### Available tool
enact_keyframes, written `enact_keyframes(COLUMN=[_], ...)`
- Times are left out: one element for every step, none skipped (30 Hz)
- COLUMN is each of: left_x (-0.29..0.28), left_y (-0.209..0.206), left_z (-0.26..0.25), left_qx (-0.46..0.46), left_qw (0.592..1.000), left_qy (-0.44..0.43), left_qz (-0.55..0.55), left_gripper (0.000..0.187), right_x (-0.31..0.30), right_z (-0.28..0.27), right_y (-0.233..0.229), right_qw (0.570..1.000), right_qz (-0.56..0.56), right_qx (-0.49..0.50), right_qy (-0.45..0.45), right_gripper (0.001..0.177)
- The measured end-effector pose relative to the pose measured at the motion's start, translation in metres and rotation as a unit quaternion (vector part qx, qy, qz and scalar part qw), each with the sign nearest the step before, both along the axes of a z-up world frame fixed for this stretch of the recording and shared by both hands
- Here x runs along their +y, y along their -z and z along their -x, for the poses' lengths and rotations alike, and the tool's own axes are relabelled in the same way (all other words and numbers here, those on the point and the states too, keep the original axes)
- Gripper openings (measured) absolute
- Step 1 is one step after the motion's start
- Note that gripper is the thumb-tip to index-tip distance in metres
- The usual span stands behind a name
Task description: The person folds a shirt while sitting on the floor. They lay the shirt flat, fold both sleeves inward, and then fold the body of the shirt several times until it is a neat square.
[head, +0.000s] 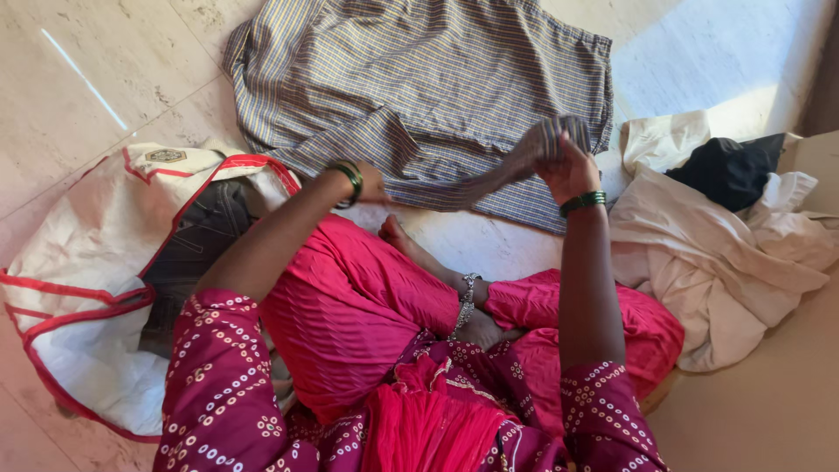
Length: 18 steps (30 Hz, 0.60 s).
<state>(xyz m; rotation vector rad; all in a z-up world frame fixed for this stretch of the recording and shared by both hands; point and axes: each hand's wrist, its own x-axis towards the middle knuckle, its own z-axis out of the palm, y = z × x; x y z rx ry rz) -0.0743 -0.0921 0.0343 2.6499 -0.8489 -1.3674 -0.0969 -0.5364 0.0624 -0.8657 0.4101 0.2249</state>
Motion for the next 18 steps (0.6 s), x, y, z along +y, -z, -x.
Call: enact_keyframes(left_x=[-0.026, -0.041, -0.05, -0.051, -0.042, -0.03, -0.011, 0.015, 0.038, 0.063, 0.095, 0.114, 0.134, 0.146, 0.148, 0.145, 0.142, 0.139], left_y=[0.008, 0.018, 0.03, 0.044, 0.059, 0.075, 0.089, 0.1, 0.109, 0.113, 0.113, 0.112, 0.108, 0.105, 0.102, 0.098, 0.093, 0.088], left_z=[0.014, 0.024, 0.034, 0.028, 0.021, 0.015, 0.006, -0.004, -0.015, -0.027, -0.037, -0.049, -0.052, -0.052, -0.054, -0.057, -0.06, -0.06], left_qx=[0.046, 0.056, 0.068, 0.057, 0.05, 0.042, 0.018, -0.007, -0.02, 0.014, 0.039, 0.085, 0.096, 0.104, 0.127, 0.147, 0.165, 0.179], left_qw=[0.997, 0.996, 0.995, 0.994, 0.992, 0.989, 0.991, 0.99, 0.998, 0.989, 0.974, 0.943, 0.869, 0.765, 0.68, 0.583, 0.477, 0.416], left_qy=[0.029, 0.026, 0.023, -0.003, -0.031, -0.058, -0.089, -0.118, -0.035, -0.14, -0.221, -0.321, -0.484, -0.63, -0.707, -0.77, -0.819, -0.841], left_qz=[0.06, 0.064, 0.068, 0.092, 0.112, 0.132, 0.103, 0.074, 0.049, 0.039, -0.008, -0.032, 0.024, 0.08, 0.147, 0.212, 0.273, 0.296], left_gripper=[0.05, 0.053, 0.057, 0.059, 0.062, 0.065, 0.066, 0.068, 0.058, 0.059, 0.055, 0.05, 0.052, 0.057, 0.062, 0.07, 0.081, 0.087], right_x=[0.01, 0.016, 0.018, 0.018, 0.018, 0.008, -0.009, -0.024, -0.034, -0.043, -0.051, -0.056, -0.057, -0.057, -0.057, -0.057, -0.057, -0.056], right_z=[-0.003, -0.001, 0.006, 0.015, 0.027, 0.037, 0.041, 0.051, 0.058, 0.061, 0.069, 0.075, 0.082, 0.092, 0.098, 0.101, 0.103, 0.103], right_y=[-0.027, -0.054, -0.078, -0.094, -0.099, -0.098, -0.092, -0.075, -0.049, -0.019, 0.012, 0.042, 0.066, 0.085, 0.095, 0.101, 0.107, 0.108], right_qw=[0.988, 0.981, 0.971, 0.958, 0.959, 0.959, 0.958, 0.965, 0.969, 0.984, 0.984, 0.981, 0.973, 0.975, 0.975, 0.971, 0.965, 0.958], right_qz=[-0.128, -0.149, -0.171, -0.192, -0.182, -0.172, -0.163, -0.168, -0.171, -0.05, 0.073, 0.128, 0.181, 0.173, 0.165, 0.18, 0.195, 0.21], right_qx=[-0.074, -0.122, -0.166, -0.211, -0.216, -0.221, -0.23, -0.185, -0.141, -0.118, -0.087, -0.034, 0.021, 0.06, 0.097, 0.119, 0.142, 0.164], right_qy=[-0.038, -0.021, -0.004, 0.013, 0.026, 0.04, 0.052, 0.083, 0.111, 0.127, 0.14, 0.143, 0.143, 0.127, 0.111, 0.107, 0.104, 0.101], right_gripper=[0.029, 0.035, 0.04, 0.047, 0.047, 0.047, 0.047, 0.041, 0.035, 0.028, 0.024, 0.019, 0.017, 0.02, 0.024, 0.028, 0.033, 0.039])
